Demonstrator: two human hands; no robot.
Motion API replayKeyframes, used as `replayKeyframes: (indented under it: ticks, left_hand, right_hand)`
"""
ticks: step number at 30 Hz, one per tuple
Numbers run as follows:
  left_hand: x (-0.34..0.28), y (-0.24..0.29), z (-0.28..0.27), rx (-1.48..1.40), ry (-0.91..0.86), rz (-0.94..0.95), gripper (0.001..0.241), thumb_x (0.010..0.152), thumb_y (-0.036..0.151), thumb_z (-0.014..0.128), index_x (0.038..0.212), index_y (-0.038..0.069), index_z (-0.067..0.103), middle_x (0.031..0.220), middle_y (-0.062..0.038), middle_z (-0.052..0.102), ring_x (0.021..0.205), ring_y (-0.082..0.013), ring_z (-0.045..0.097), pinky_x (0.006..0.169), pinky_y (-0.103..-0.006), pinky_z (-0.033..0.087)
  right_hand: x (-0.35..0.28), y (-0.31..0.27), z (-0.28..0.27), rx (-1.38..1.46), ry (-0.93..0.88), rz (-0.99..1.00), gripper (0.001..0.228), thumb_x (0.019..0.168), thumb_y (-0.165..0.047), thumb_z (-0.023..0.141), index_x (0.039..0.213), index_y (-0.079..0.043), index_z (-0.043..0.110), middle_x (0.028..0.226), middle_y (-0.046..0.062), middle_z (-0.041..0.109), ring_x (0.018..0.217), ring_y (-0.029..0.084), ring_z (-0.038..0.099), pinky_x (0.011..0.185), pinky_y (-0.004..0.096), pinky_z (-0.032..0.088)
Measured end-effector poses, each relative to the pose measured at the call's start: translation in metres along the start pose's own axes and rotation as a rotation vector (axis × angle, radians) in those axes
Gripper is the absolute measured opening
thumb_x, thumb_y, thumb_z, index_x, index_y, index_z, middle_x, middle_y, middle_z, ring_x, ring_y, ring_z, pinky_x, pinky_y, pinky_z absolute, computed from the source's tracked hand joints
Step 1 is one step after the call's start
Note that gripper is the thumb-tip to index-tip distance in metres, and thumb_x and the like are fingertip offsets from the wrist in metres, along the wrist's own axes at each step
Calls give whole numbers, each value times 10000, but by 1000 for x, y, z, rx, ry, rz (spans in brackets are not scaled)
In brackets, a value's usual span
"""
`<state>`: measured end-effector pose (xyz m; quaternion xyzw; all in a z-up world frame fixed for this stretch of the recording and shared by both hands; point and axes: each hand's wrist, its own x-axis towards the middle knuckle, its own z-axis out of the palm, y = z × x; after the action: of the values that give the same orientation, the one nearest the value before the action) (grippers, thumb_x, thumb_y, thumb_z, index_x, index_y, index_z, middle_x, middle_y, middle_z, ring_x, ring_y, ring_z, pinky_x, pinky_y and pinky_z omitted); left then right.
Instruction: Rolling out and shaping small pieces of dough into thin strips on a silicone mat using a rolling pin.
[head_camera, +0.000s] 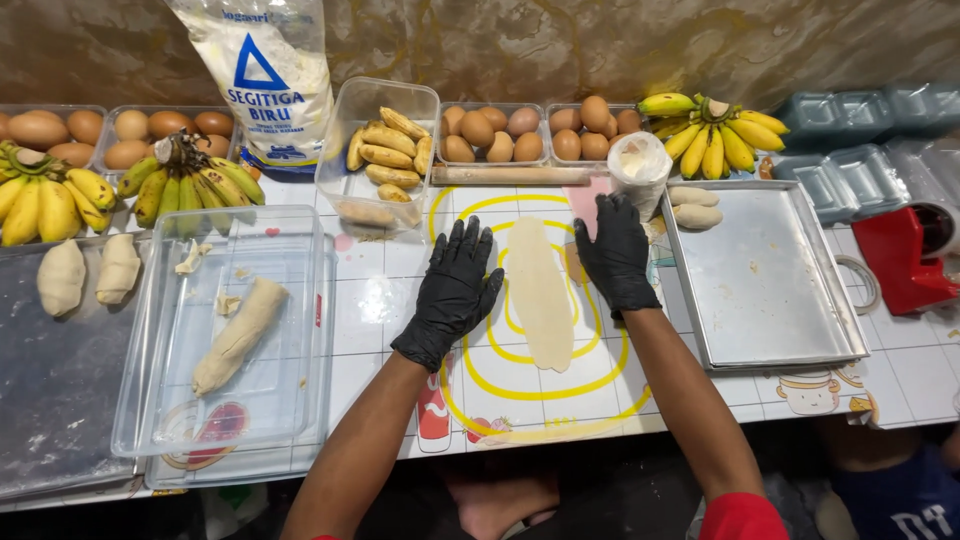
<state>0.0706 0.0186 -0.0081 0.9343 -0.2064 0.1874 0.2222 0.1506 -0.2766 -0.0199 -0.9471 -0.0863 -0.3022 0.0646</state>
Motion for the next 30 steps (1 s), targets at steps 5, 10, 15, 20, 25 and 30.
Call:
replayKeyframes:
  ticks: [5,10,15,20,25,30]
  left_hand:
    - [-1,2,4,12,-1,3,613,1028,410,513,1552,98,445,1589,-201,426,1484,-394,368,1233,-525,214]
    - [-6,0,13,12,-9,-7,623,1034,415,501,1577,121,411,1611,-185,396,1498,-394,337,1242,-523,188]
    - [-6,1,12,-36,13,-24,602,1047,394,498,1578,122,412,1608,-189,402,1498,-400,333,1242,-520,187]
    - [-4,-3,14,-25,-2,-33,611,1042,419,502,1578,140,412,1618,-167,393,1506,-389,326,1247,-519,178]
    - [-2,-4,16,-24,-62,-39,621,1041,435,477,1587,149,393,1627,-162,379,1506,-400,321,1244,-539,176]
    - [6,-1,12,-33,-95,-1,589,1060,418,425,1616,245,338,1673,-96,311,1533,-379,269,1254,-555,134]
  right_hand:
    - [-17,0,0,-109,-67,42,437,913,-535,674,1151,-169,690,1141,130,622,1083,379,652,819,498,580]
    - [-14,9,17,-49,-122,219,446,845,-633,734,922,-227,567,1025,111,535,976,430,652,737,501,574]
    - [-6,-7,-33,169,-214,433,587,742,-609,853,967,-165,541,1083,194,574,1056,465,625,867,510,537]
    - [10,-38,-111,356,-443,566,969,656,-597,891,1373,-66,513,1359,346,515,1307,541,502,1091,584,424]
    - [2,-26,-121,484,-609,662,1115,709,-552,835,1589,-82,337,1549,298,418,1476,440,369,1216,521,323]
    - [-40,43,-55,1060,-300,876,484,882,-250,764,1310,-69,629,1051,160,645,914,317,706,729,411,567]
